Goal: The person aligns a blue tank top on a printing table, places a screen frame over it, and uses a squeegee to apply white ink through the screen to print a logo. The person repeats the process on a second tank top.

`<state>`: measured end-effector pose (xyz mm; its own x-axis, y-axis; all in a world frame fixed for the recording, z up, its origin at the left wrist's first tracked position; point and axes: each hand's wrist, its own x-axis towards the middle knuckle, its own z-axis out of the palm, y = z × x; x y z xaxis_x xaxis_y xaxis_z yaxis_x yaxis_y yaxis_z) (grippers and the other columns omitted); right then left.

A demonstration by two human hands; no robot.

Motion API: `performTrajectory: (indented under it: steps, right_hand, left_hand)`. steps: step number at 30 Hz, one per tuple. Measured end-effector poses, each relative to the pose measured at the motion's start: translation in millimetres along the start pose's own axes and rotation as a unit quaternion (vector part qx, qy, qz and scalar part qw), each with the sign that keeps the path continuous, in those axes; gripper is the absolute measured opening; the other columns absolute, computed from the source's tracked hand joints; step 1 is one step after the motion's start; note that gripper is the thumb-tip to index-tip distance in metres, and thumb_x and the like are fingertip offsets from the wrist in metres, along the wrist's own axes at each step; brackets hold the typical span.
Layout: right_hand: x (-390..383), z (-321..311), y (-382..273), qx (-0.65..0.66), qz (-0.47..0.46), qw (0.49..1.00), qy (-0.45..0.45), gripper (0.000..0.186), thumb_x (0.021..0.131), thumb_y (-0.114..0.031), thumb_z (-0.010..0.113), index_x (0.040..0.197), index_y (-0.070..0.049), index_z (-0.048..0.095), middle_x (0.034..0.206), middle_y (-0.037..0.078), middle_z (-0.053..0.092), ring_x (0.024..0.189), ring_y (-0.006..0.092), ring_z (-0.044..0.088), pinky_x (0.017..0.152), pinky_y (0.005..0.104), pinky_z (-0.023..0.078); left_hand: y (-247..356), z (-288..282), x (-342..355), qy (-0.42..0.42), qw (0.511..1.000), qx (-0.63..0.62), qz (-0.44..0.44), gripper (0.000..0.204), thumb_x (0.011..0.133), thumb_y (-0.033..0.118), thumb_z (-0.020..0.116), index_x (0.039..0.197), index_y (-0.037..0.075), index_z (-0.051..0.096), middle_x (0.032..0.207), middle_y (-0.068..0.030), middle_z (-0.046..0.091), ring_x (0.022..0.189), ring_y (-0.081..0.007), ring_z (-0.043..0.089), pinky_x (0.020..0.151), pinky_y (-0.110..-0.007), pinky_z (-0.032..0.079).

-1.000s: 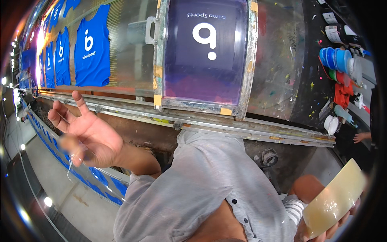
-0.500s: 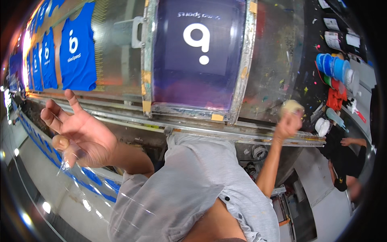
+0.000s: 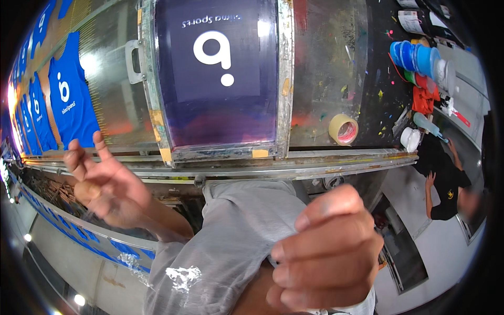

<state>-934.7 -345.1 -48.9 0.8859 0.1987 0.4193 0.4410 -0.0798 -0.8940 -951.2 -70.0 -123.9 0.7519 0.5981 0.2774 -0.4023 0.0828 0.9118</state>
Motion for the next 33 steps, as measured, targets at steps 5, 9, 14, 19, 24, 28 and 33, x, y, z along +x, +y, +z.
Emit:
performTrajectory:
  steps: [5,9,14,19,24,28,33]
  right_hand:
    - [-10,10,110,0.033,0.341,0.932,0.117,0.005,0.09,-0.002,0.069,0.091,0.001,0.065,0.086,0.006,0.067,0.076,0.0097,0.061,0.066,0.0237,0.048]
    - [-40,29,228,-0.081,0.346,0.924,0.141,0.009,0.084,-0.007,0.077,0.088,-0.001,0.072,0.082,0.004,0.069,0.074,0.0135,0.064,0.07,0.0271,0.05]
    - [-57,53,275,-0.389,0.178,0.9,0.085,0.011,0.078,-0.02,0.082,0.081,-0.014,0.075,0.093,0.0,0.062,0.102,0.0233,0.054,0.09,0.039,0.035]
    - [-64,62,288,-0.457,0.151,0.872,0.086,0.012,0.077,-0.024,0.083,0.081,-0.016,0.074,0.097,-0.001,0.06,0.107,0.0232,0.05,0.091,0.0432,0.031]
    - [-64,63,291,-0.488,0.14,0.859,0.065,0.014,0.077,-0.026,0.082,0.083,-0.016,0.074,0.097,-0.001,0.061,0.106,0.0235,0.051,0.09,0.0439,0.031]
    - [-63,64,291,-0.503,0.128,0.852,0.064,0.014,0.076,-0.027,0.082,0.083,-0.017,0.074,0.097,-0.002,0.062,0.105,0.0233,0.052,0.089,0.0437,0.031]
    - [-65,64,293,-0.523,0.132,0.84,0.054,0.017,0.075,-0.027,0.082,0.085,-0.017,0.073,0.097,-0.001,0.062,0.105,0.0234,0.052,0.089,0.0437,0.031]
  left_hand:
    - [-85,-2,-27,-0.016,0.952,0.132,-0.276,0.008,0.078,-0.009,0.073,0.08,-0.003,0.068,0.107,-0.0159,0.066,0.096,-0.0205,0.064,0.084,-0.028,0.053]
    - [-161,11,-37,0.034,0.891,0.258,-0.373,0.021,0.073,0.008,0.088,0.081,-0.002,0.071,0.073,-0.0013,0.068,0.064,-0.0063,0.059,0.058,-0.018,0.044]
    - [-203,3,-40,0.056,0.875,0.378,-0.297,0.027,0.07,0.016,0.091,0.074,-0.001,0.07,0.065,-0.0013,0.066,0.057,-0.0066,0.056,0.054,-0.02,0.043]
    - [-214,2,-41,0.068,0.856,0.414,-0.301,0.028,0.071,0.018,0.09,0.07,-0.001,0.069,0.061,-0.0016,0.065,0.054,-0.0071,0.055,0.052,-0.022,0.044]
    - [-216,2,-43,0.069,0.853,0.424,-0.296,0.028,0.072,0.018,0.09,0.07,-0.001,0.069,0.061,-0.0004,0.063,0.053,-0.0065,0.052,0.051,-0.021,0.042]
    - [-212,6,-41,0.067,0.852,0.427,-0.295,0.028,0.072,0.018,0.09,0.072,-0.001,0.07,0.062,0.0009,0.062,0.054,-0.0052,0.05,0.051,-0.02,0.039]
    - [-218,2,-44,0.065,0.858,0.427,-0.278,0.028,0.072,0.018,0.09,0.071,-0.001,0.07,0.062,-0.0002,0.062,0.054,-0.006,0.052,0.052,-0.021,0.041]
